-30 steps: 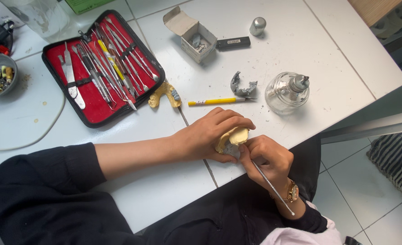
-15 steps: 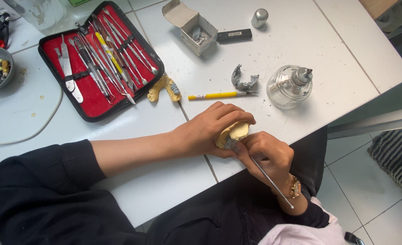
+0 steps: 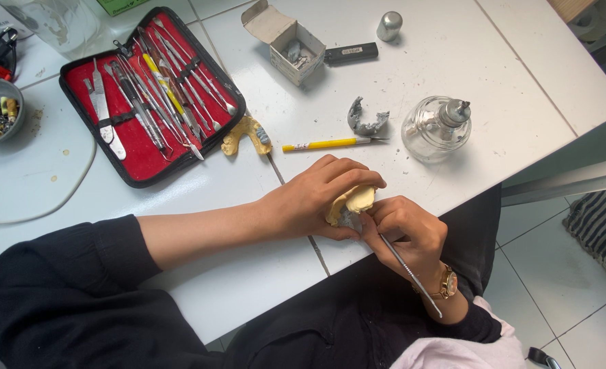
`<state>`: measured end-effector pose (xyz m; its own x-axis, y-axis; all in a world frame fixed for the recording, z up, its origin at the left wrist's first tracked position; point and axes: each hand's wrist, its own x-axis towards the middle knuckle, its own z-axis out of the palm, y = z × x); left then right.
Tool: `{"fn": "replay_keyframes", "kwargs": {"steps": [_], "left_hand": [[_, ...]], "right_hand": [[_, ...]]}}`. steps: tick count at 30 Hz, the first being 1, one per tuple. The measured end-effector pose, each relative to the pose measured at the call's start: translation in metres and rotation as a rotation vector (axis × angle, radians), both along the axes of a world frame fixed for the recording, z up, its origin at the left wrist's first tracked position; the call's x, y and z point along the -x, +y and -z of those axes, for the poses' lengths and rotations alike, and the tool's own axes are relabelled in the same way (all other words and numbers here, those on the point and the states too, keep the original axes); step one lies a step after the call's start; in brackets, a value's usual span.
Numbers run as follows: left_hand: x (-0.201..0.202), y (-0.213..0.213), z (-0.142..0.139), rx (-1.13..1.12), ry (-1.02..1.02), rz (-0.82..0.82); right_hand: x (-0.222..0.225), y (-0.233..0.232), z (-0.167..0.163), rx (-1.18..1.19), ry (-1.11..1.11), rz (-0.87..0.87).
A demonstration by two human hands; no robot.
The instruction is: The person holds a yellow dental stone impression model on a white bench and uses a long metal dental instrument to scrape and trim material from the model, rotating it to work different areas. Other dental models and a red case of instruments sit on the bench nearby.
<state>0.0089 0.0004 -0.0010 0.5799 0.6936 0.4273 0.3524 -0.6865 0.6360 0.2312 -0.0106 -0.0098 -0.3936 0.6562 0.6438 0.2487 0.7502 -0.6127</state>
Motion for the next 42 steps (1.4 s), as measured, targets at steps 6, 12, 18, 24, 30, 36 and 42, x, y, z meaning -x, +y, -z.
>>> {"fn": "replay_keyframes", "kwargs": {"steps": [6,12,18,24,30,36,42], "left_hand": [[0.0003,-0.001,0.0002,0.026,0.013,0.005],[0.0023,-0.0009,-0.0011,0.034,0.011,0.019],[0.002,-0.001,-0.0016,0.036,0.017,0.021],[0.0021,-0.0006,-0.0028,0.04,0.031,0.034],[0.0021,-0.0004,-0.0032,0.048,0.017,0.033],[0.0011,0.0004,-0.0028,0.067,0.022,0.031],[0.0014,0.0001,-0.0025,0.047,0.014,0.029]], "right_hand": [[-0.0016,-0.0002,-0.0026,0.0,0.001,-0.08],[0.0003,-0.0021,-0.002,0.051,0.052,-0.022],[0.0013,-0.0018,-0.0023,-0.022,-0.011,-0.026],[-0.0001,-0.0013,-0.002,-0.023,-0.014,-0.055],[-0.0011,-0.0018,0.0001,-0.063,-0.037,-0.019],[-0.0019,0.0007,0.0003,-0.014,-0.007,-0.061],[-0.0008,-0.0003,-0.002,-0.003,0.025,-0.069]]}}
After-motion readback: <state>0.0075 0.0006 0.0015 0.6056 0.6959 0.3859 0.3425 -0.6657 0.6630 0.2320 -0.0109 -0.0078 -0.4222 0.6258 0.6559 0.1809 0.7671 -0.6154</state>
